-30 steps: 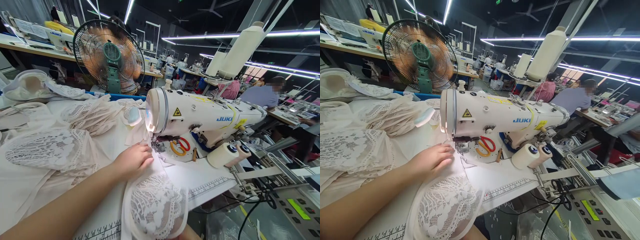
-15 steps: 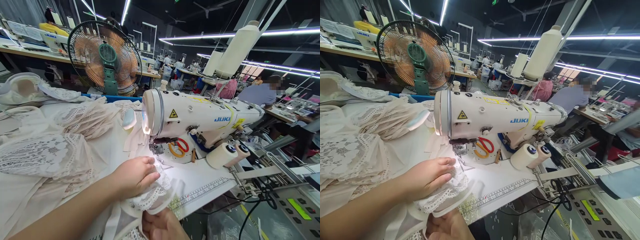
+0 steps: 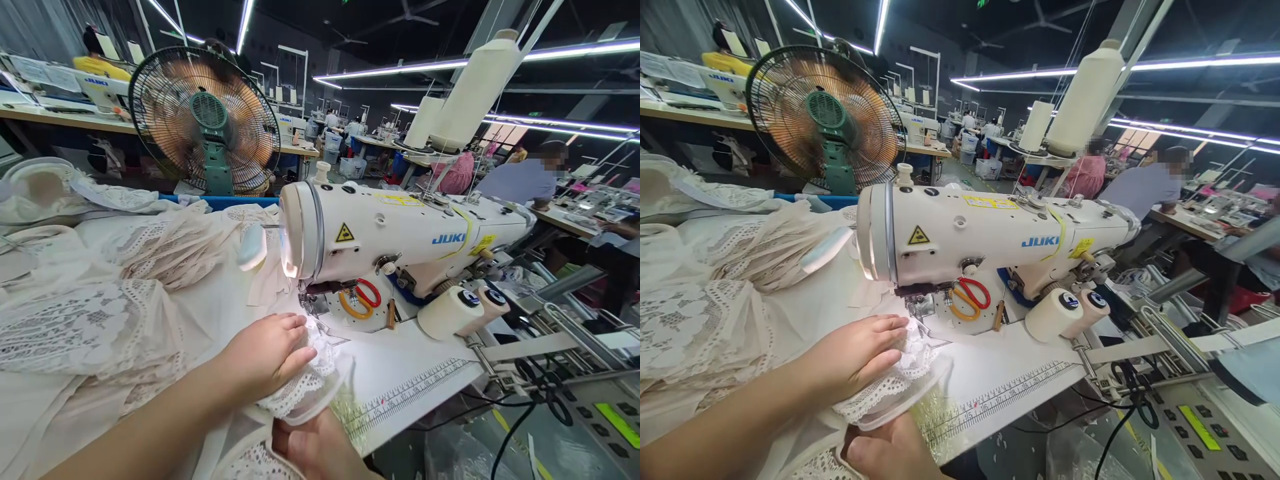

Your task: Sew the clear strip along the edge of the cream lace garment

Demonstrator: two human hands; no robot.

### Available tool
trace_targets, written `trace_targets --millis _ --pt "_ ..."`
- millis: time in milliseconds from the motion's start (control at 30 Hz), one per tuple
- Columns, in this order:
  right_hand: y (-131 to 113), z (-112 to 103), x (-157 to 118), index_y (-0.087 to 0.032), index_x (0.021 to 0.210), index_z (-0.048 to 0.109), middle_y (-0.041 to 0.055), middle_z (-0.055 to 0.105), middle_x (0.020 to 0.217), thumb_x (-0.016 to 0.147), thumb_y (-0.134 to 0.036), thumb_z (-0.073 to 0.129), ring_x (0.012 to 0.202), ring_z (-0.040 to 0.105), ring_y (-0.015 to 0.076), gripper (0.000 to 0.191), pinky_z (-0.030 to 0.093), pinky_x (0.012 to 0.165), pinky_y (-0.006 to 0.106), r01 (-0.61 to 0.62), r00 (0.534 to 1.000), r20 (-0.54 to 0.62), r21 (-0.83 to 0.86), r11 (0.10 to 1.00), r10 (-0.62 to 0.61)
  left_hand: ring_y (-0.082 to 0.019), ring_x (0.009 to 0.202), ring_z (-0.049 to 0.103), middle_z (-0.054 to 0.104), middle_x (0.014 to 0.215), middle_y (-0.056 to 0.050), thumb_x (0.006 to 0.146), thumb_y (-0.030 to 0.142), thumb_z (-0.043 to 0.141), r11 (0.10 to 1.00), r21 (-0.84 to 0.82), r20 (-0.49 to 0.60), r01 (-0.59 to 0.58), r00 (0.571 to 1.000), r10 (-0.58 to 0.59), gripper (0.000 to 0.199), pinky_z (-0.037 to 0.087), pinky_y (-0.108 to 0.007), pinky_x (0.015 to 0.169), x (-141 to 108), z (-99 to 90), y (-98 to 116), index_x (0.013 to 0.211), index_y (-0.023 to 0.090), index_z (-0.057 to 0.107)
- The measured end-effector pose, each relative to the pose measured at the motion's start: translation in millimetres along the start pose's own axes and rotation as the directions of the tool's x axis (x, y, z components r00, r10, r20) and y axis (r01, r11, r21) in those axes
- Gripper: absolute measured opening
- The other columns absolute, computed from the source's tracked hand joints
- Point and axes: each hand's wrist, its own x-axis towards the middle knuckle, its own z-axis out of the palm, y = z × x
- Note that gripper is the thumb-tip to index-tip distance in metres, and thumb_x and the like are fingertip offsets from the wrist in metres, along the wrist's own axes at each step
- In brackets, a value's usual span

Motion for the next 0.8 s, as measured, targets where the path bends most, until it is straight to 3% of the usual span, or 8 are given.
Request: trace_targets --millis 167,300,400,533,633,800 --pt "-0.6 2.6 8.1 -0.019 0.123 0.059 0.0105 0.064 0.108 0.063 -0.044 0.078 0.112 0.056 0.0327 0.068 0.047 0.092 0.045 -0.056 0.998 0.003 0.002 0.998 0.056 -0.031 0.115 0.056 0.059 0.126 -0.017 0.096 0.041 0.038 0.998 0.058 -0.071 0.003 0.997 0.001 0.047 0.05 -0.045 0.096 2.9 6.7 -9.8 0.124 0.01 0.06" --pt "0.4 3.7 11.5 -0.017 0.122 0.059 0.0103 0.065 0.105 0.065 -0.041 0.078 0.111 0.056 0.0316 0.065 0.047 0.093 0.044 -0.022 0.999 0.031 0.047 0.999 0.02 -0.032 0.111 0.057 0.059 0.122 -0.017 0.095 0.04 0.04 0.994 0.106 -0.087 -0.013 0.996 0.023 0.045 0.05 -0.045 0.093 5.2 7.9 -10.3 0.12 0.009 0.061" --pt "1.2 5.1 12.9 -0.017 0.122 0.059 0.0098 0.065 0.104 0.065 -0.039 0.079 0.11 0.057 0.0309 0.064 0.046 0.094 0.043 0.011 0.997 0.08 0.11 0.994 -0.02 -0.032 0.106 0.056 0.058 0.118 -0.017 0.095 0.041 0.042 0.989 0.148 -0.075 0.02 0.997 -0.009 0.043 0.05 -0.046 0.09 7.1 5.2 -5.6 0.116 0.01 0.063" --pt "1.6 6.9 16.0 -0.018 0.119 0.062 0.009 0.064 0.108 0.069 -0.037 0.077 0.111 0.056 0.0289 0.056 0.041 0.099 0.041 0.066 0.987 0.133 0.164 0.984 -0.089 -0.032 0.097 0.055 0.058 0.103 -0.015 0.094 0.045 0.044 0.966 0.22 -0.018 0.135 0.991 -0.134 0.046 0.05 -0.048 0.082 10.9 0.1 1.4 0.118 0.011 0.063" --pt "2.1 6.7 19.7 -0.016 0.114 0.065 0.0091 0.063 0.109 0.072 -0.038 0.074 0.113 0.054 0.0281 0.048 0.036 0.103 0.039 0.074 0.987 0.136 0.126 0.989 -0.091 -0.031 0.094 0.056 0.058 0.099 -0.016 0.093 0.045 0.046 0.953 0.263 0.056 0.149 0.984 -0.169 0.054 0.051 -0.044 0.081 12.8 -1.9 3.1 0.13 0.006 0.055" --pt "-5.7 1.8 14.7 -0.017 0.119 0.063 0.0097 0.062 0.111 0.079 -0.047 0.069 0.109 0.056 0.0274 0.05 0.038 0.102 0.039 0.069 0.98 0.189 -0.018 0.997 -0.064 -0.034 0.103 0.054 0.058 0.111 -0.019 0.089 0.043 0.056 0.94 0.308 0.085 0.147 0.98 -0.181 0.061 0.05 -0.046 0.088 8.4 -3.9 -0.8 0.137 0.005 0.048"
